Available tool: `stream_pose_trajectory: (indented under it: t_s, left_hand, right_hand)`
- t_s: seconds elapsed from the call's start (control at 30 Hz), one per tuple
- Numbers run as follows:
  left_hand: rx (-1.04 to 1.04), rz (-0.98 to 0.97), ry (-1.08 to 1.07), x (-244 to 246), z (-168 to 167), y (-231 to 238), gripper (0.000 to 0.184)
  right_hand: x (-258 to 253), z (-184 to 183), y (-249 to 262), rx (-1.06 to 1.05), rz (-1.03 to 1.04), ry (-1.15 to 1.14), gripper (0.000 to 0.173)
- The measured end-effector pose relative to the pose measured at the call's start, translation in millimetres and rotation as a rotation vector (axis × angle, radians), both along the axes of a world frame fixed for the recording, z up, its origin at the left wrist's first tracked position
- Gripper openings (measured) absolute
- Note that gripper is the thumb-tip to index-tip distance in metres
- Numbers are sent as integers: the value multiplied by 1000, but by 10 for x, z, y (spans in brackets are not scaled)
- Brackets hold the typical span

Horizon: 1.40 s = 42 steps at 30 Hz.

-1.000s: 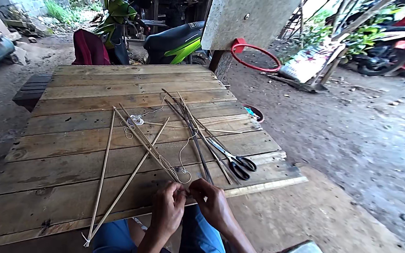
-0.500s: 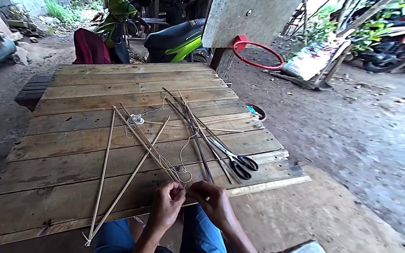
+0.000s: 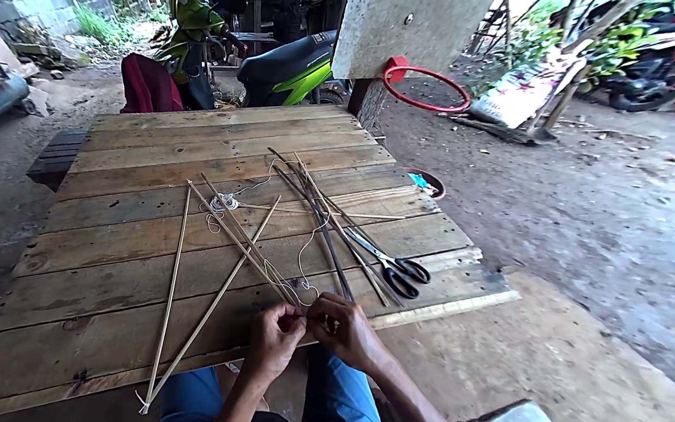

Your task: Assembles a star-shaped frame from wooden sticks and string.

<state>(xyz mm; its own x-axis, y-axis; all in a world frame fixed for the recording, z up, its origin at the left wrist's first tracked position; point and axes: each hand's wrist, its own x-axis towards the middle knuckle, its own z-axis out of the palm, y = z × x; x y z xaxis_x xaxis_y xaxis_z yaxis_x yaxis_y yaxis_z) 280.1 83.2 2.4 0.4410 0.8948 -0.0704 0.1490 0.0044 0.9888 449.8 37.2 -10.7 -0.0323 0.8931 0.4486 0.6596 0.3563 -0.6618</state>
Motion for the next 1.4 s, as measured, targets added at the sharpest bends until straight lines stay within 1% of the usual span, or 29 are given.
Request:
stream_pose_trajectory:
  t_s: [0.1, 0.17, 0.23, 0.27, 0.3, 0.43, 0.47, 0.5, 0.53, 0.57, 0.6, 0.63, 0.67, 0.7, 0.77, 0.83, 0.93, 1.03, 1.13, 1.23, 1.33, 1.4]
  left_hand:
    - [-102, -43, 55, -40, 75, 66, 3]
    - [-177, -72, 84, -65, 140, 116, 1]
    - [-156, -64, 130, -69, 156, 123, 2]
    - [-74, -33, 175, -59, 147, 97, 4]
    - [54, 16, 223, -39, 132, 45, 6]
    - [827, 265, 326, 86, -127, -149, 10]
    - [919, 285, 365, 99, -168, -163, 10]
    - [928, 285, 399, 102, -175, -183, 10]
    - [856, 266, 415, 96, -146, -207, 9]
    - [701, 217, 407, 78, -82, -223, 10]
    - [482, 147, 373, 42, 1, -211, 11]
    - [249, 77, 307, 0, 67, -163, 14]
    - [64, 38, 216, -28, 97, -106, 13]
    - [-66, 28, 117, -37, 113, -68, 10]
    - [-205, 39, -4, -33, 125, -50, 8]
    - [-217, 46, -25, -20, 123, -47, 7]
    - [-203, 35, -16, -10, 123, -42, 7]
    - [-207, 30, -20, -9, 127, -42, 7]
    - [-175, 32, -28, -23, 103, -55, 5]
    - [0, 60, 8, -51, -14, -98, 8]
    - [278, 154, 167, -86, -133, -161, 10]
    - [423, 221, 260, -105, -174, -175, 10]
  right_hand:
    - [13, -96, 34, 151, 63, -21, 8]
    - [27, -139, 57, 220, 125, -38, 8]
    - [34, -163, 79, 241, 147, -41, 8]
    - [39, -172, 92, 236, 146, -34, 7]
    - [44, -178, 107, 223, 142, -18, 6]
    - [48, -231, 146, 137, 136, 78, 7]
    - [48, -242, 148, 108, 134, 95, 7]
    - [46, -251, 148, 90, 126, 102, 8]
    - [43, -257, 146, 81, 119, 103, 8]
    - [37, -257, 143, 85, 113, 97, 9]
    - [30, -257, 136, 94, 108, 91, 9]
    - [23, -259, 125, 105, 101, 85, 10]
    - [22, -261, 111, 117, 90, 85, 12]
    - [22, -263, 100, 127, 73, 91, 13]
    - [19, -272, 73, 147, 28, 120, 13]
    - [23, -245, 29, 159, 9, 134, 15]
    - [24, -187, -36, 170, 0, 49, 19]
    - [-3, -157, -33, 181, -35, -23, 15]
    - [-21, -133, -28, 146, -30, -1, 13]
    - [-6, -114, -40, 120, -26, 20, 12]
    - [67, -121, -52, 102, -106, 17, 12]
    - [164, -95, -55, 68, -160, 83, 13]
